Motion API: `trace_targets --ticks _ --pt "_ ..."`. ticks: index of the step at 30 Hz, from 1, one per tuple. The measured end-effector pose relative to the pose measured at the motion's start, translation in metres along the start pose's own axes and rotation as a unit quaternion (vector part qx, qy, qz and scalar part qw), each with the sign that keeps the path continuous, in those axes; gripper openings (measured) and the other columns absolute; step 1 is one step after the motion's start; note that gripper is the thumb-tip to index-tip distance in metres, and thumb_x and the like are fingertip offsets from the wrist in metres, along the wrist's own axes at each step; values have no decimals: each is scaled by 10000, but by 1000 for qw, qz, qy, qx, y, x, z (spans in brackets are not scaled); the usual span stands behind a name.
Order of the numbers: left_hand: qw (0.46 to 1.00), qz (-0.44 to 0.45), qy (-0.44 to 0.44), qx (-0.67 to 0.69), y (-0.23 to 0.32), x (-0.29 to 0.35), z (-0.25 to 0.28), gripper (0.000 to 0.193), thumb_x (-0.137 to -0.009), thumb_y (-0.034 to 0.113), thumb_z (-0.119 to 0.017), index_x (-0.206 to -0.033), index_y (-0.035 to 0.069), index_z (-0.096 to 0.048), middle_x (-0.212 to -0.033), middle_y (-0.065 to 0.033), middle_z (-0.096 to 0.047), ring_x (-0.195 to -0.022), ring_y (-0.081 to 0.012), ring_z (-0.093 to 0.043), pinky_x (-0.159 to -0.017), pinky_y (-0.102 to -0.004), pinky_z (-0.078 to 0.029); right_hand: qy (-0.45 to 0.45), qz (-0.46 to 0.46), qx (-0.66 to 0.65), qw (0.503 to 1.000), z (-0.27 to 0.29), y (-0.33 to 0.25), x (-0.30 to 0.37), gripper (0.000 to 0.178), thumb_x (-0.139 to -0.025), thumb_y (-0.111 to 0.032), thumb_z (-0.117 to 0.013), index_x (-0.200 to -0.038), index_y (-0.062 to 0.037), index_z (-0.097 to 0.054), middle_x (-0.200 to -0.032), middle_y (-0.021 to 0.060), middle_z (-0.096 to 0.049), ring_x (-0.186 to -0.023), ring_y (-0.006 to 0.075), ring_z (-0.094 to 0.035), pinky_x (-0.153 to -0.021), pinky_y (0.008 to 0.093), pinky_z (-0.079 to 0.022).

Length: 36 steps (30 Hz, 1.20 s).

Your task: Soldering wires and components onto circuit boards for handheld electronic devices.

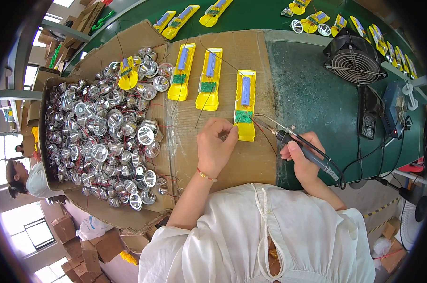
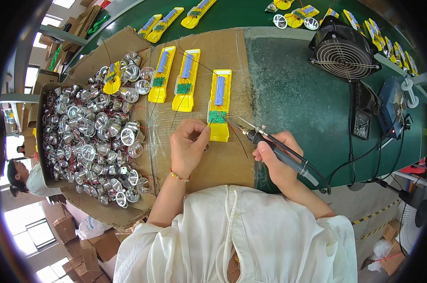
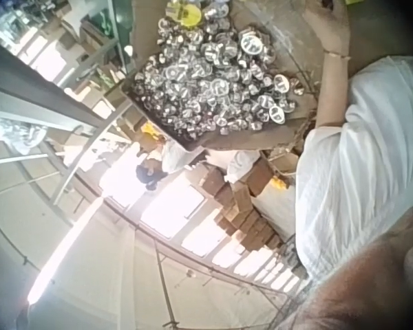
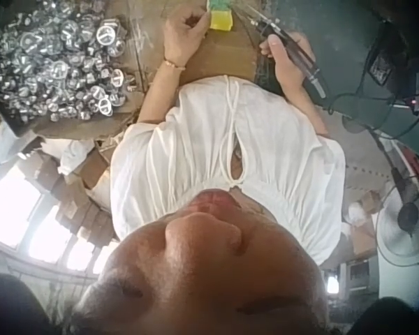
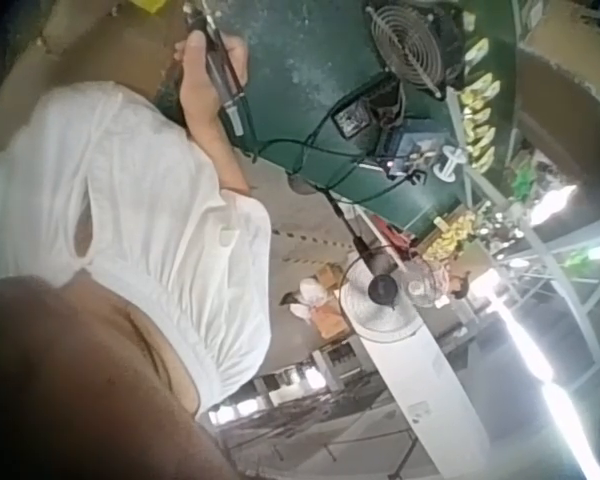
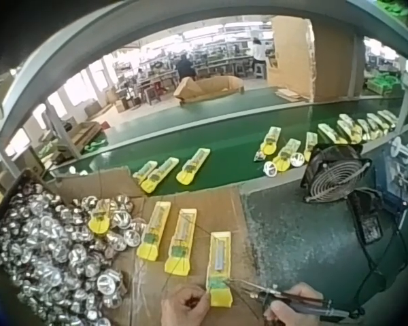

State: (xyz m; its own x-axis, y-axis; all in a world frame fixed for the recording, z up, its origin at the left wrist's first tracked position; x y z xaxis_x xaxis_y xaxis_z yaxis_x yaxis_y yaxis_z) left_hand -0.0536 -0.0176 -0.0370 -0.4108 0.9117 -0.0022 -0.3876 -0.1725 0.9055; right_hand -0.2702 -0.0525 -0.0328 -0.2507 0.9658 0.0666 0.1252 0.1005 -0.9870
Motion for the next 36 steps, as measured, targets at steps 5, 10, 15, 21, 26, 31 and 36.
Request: trace_targets --ticks 5,10,15,21,26,31,36 --pt "997 -57 51 -22 15 3 11 101 -717 -9 -663 -816 1 -650 -880 -89 -610 -699 -147 -617 -605 -241 -494 1 -2 -7 1000 3 -1 0 120 -830 -33 -581 -878 18 -484 -703 125 -611 -605 137 -598 -547 251 -500" --pt "984 1 55 168 -1 2 10 103 -749 -1 -659 -850 -21 -655 -988 -83 -599 -720 -108 -597 -583 -210 -481 -5 -16 -6 1000 2 -1 1 130 -831 -51 -589 -876 17 -488 -706 121 -613 -612 128 -597 -554 245 -501" --pt "992 37 6 117 1 3 3 77 -769 -2 -636 -840 -25 -655 -965 -68 -567 -720 -99 -571 -589 -214 -482 -3 -15 17 1000 -4 1 2 116 -830 -57 -575 -843 -1 -474 -665 125 -606 -551 134 -580 -498 239 -476" --pt "998 -49 -28 -38 13 1 -5 80 -745 41 -660 -801 -16 -662 -910 -86 -537 -691 -153 -572 -579 -235 -489 -24 -36 11 999 -5 4 -1 134 -826 -61 -598 -866 15 -495 -720 105 -618 -628 109 -598 -566 237 -504" --pt "998 -38 -25 -37 10 0 -7 79 -739 40 -656 -798 -12 -662 -884 -89 -551 -682 -154 -574 -568 -244 -489 -22 -51 9 998 -8 5 -2 138 -822 -62 -602 -863 15 -494 -712 104 -619 -622 107 -594 -557 239 -499" --pt "999 -17 -18 -21 7 -1 -8 73 -745 41 -648 -784 -20 -656 -867 -87 -561 -627 -143 -571 -549 -243 -480 -37 -30 39 998 -10 6 -3 142 -823 -67 -603 -860 12 -490 -699 101 -618 -624 111 -591 -559 239 -490" --pt "999 -18 -21 -25 10 -2 -8 72 -746 42 -646 -780 -21 -653 -861 -85 -564 -616 -140 -575 -549 -243 -480 -8 -18 6 1000 -3 0 2 138 -836 -58 -586 -888 12 -478 -723 118 -617 -636 125 -600 -578 252 -502"
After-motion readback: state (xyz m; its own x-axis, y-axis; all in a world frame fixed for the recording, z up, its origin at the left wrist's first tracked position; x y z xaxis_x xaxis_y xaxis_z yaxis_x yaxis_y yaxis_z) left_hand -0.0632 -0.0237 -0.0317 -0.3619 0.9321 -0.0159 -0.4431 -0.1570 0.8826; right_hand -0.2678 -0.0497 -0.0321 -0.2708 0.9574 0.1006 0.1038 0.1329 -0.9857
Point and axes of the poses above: each hand's wrist, its own x-axis away from the middle knuckle, its own z-axis out of the back of the hand, y = z × x, the point moved 6 cm from there along -x, towards the middle knuckle
